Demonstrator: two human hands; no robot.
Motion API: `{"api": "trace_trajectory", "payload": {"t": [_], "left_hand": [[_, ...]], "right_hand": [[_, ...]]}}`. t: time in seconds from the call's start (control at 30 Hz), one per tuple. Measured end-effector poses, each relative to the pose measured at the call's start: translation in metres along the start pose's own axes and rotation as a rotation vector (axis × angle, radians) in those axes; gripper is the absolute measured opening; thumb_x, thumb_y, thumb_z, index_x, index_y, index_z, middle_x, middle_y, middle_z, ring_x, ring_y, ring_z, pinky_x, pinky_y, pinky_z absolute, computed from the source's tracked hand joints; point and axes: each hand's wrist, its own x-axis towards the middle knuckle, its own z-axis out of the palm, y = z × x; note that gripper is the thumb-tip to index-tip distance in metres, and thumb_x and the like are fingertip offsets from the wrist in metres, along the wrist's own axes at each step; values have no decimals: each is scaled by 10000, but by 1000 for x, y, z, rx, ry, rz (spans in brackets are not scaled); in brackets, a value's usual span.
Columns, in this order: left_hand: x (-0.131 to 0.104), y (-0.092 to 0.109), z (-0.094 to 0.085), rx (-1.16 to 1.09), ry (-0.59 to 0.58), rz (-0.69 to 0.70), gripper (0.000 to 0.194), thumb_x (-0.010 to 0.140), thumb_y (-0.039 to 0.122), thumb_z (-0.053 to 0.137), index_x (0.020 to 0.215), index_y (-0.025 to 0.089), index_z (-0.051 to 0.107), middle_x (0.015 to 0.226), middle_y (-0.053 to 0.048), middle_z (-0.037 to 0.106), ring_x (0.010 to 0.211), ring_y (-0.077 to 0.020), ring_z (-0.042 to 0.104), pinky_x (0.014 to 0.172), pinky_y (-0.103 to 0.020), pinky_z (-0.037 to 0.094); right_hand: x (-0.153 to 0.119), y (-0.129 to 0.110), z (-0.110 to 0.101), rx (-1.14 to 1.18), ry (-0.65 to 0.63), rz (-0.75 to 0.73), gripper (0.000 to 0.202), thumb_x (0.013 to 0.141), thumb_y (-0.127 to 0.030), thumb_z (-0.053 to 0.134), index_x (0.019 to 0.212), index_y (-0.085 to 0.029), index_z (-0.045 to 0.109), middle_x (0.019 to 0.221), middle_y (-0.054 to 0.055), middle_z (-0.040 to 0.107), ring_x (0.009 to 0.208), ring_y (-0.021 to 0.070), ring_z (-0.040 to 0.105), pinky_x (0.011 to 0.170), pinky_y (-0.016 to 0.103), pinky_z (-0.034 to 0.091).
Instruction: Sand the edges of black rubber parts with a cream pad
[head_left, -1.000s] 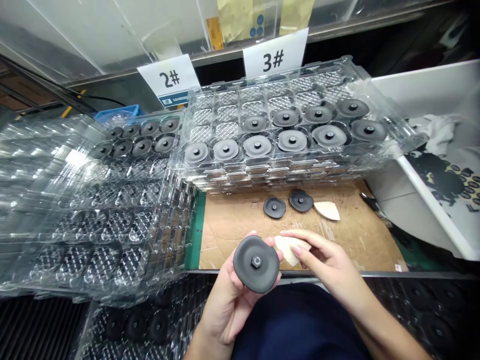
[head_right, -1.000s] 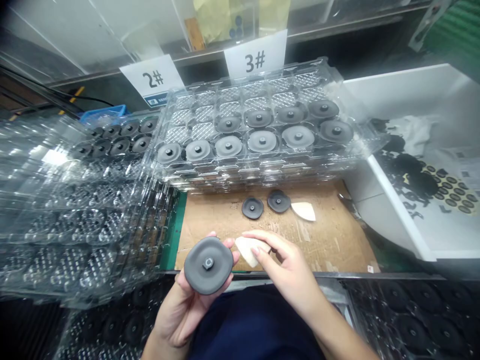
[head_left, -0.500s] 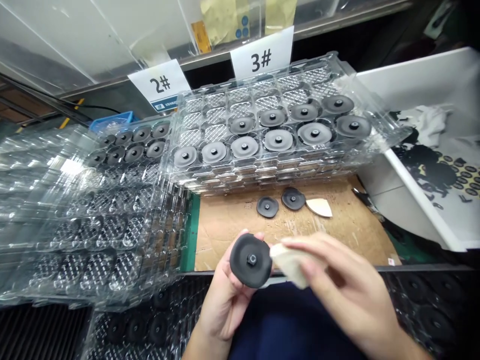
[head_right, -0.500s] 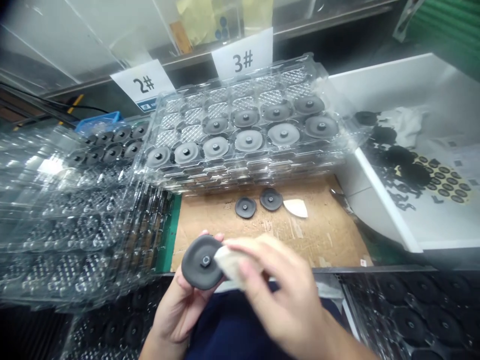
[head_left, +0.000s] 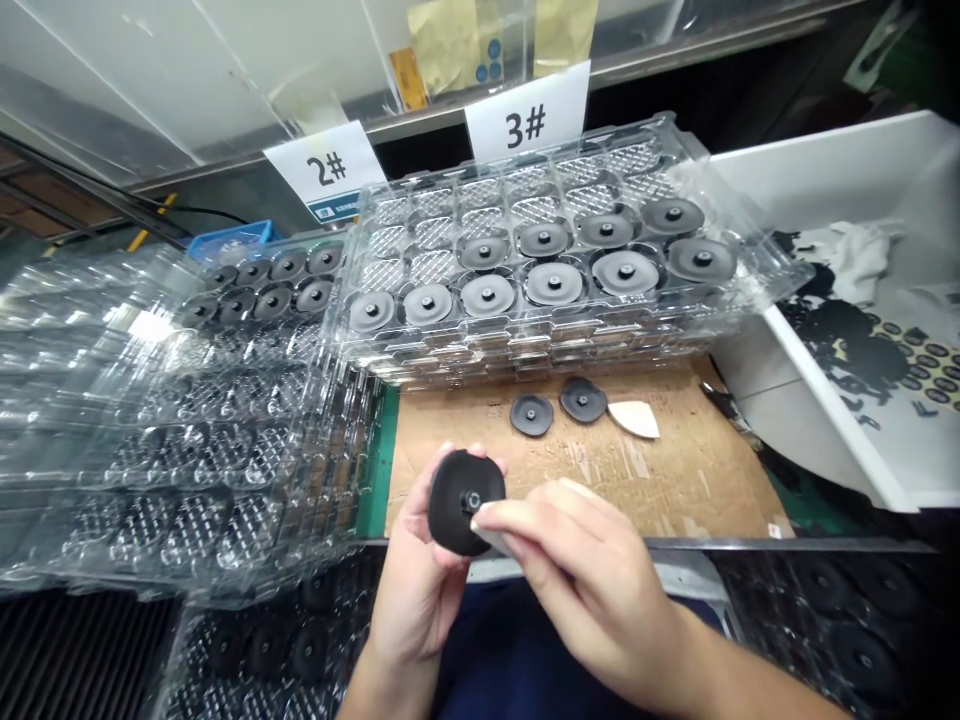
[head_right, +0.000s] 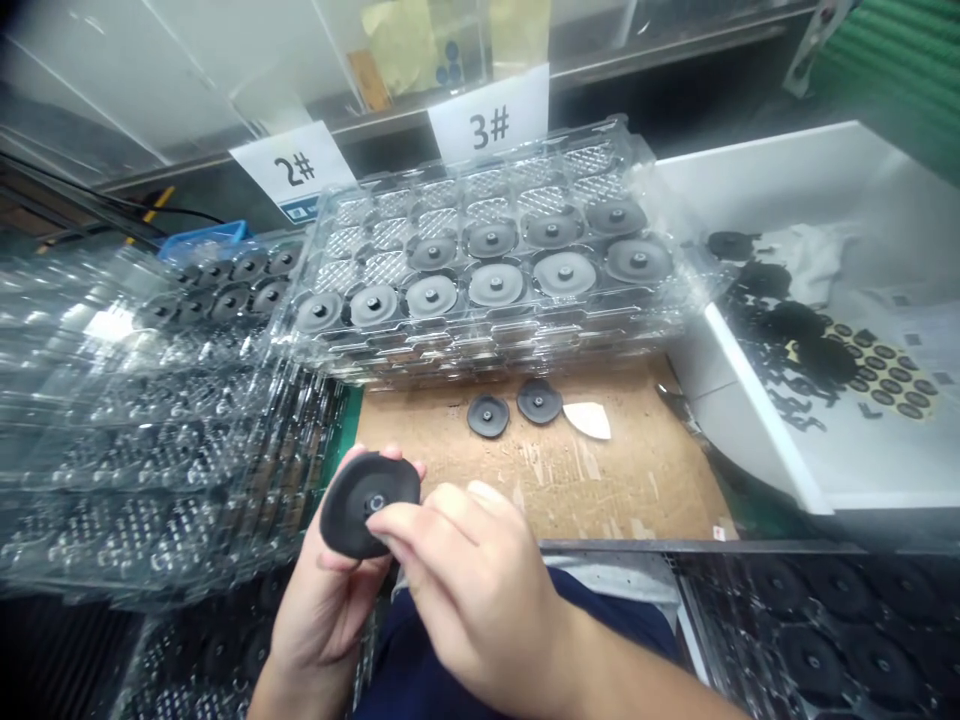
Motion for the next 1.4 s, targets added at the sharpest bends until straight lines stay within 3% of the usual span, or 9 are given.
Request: {"api": "trace_trajectory", "payload": {"t": [0.3,0.43,0.57,0.7,0.83,1.0,1.13,1.3,1.4], "left_hand": [[-4,-3,-5,-36,20,-79,563,564,291,775,1098,255,599,1144,-64,639,1039,-263,589,879,-298,469],[-5,-6,-6,-33,-20,-64,607,564,337,763,1136,256,576,1147,-70,634,1050,-246,581,874,-278,472],[-7,-6,-14,-28,-30,-121,446,711,322,658,1145,267,569,1143,-56,632,1073,-227,563,932,-304,434],[-8,-9,-23,-39,29,-129,470,722,243,655,1176,288,541,1150,-40,625,1044,-224,574,943,-338,424],[-10,-9,-20,-58,51,-189,369,692,274,684,1057,240,633,937,-24,693,949,-189,611,904,-298,446],[-8,4,-21,-134,-31,-185,453,591,183,758,1023,258,645,1041,-21,679,947,-185,618,821,-241,481],[-7,2,-26,-153,-79,-184,570,546,223,790,1087,234,614,1081,-48,668,988,-191,598,852,-223,460],[-9,6,-19,-144,-123,-300,406,669,179,698,1068,187,623,972,-39,689,967,-214,603,885,-316,459],[-9,14,-18,-118,-197,-342,318,647,184,720,957,147,665,859,-40,696,823,-182,636,748,-258,517]], "right_hand": [[-16,32,-14,163,108,501,173,883,-293,474,948,-244,627,924,4,653,831,158,608,714,234,492],[1,9,-13,31,166,281,236,877,-232,480,1100,-263,548,1049,11,616,909,165,577,772,254,465],[18,-14,3,-75,-21,-87,303,861,-131,453,1158,-170,498,974,46,630,824,169,557,755,317,426],[29,-15,16,-73,-294,-39,224,861,-103,438,1037,-170,558,919,23,627,807,145,536,737,294,398],[35,-12,22,-232,-94,-120,267,887,-152,376,1102,-105,528,854,83,610,744,182,509,687,340,373],[17,-14,6,-128,-333,-143,260,856,-81,404,1085,-146,511,856,40,598,736,148,501,686,296,358],[13,-16,-4,-286,-217,43,250,870,-95,398,1078,-161,519,801,36,575,688,152,460,651,292,332],[41,-15,1,-279,-345,-291,252,913,-177,377,1007,-218,607,757,23,554,700,153,438,666,302,323],[50,-4,-2,-164,-409,-297,245,890,-154,423,1003,-232,626,791,20,564,720,137,466,679,278,362]]}}
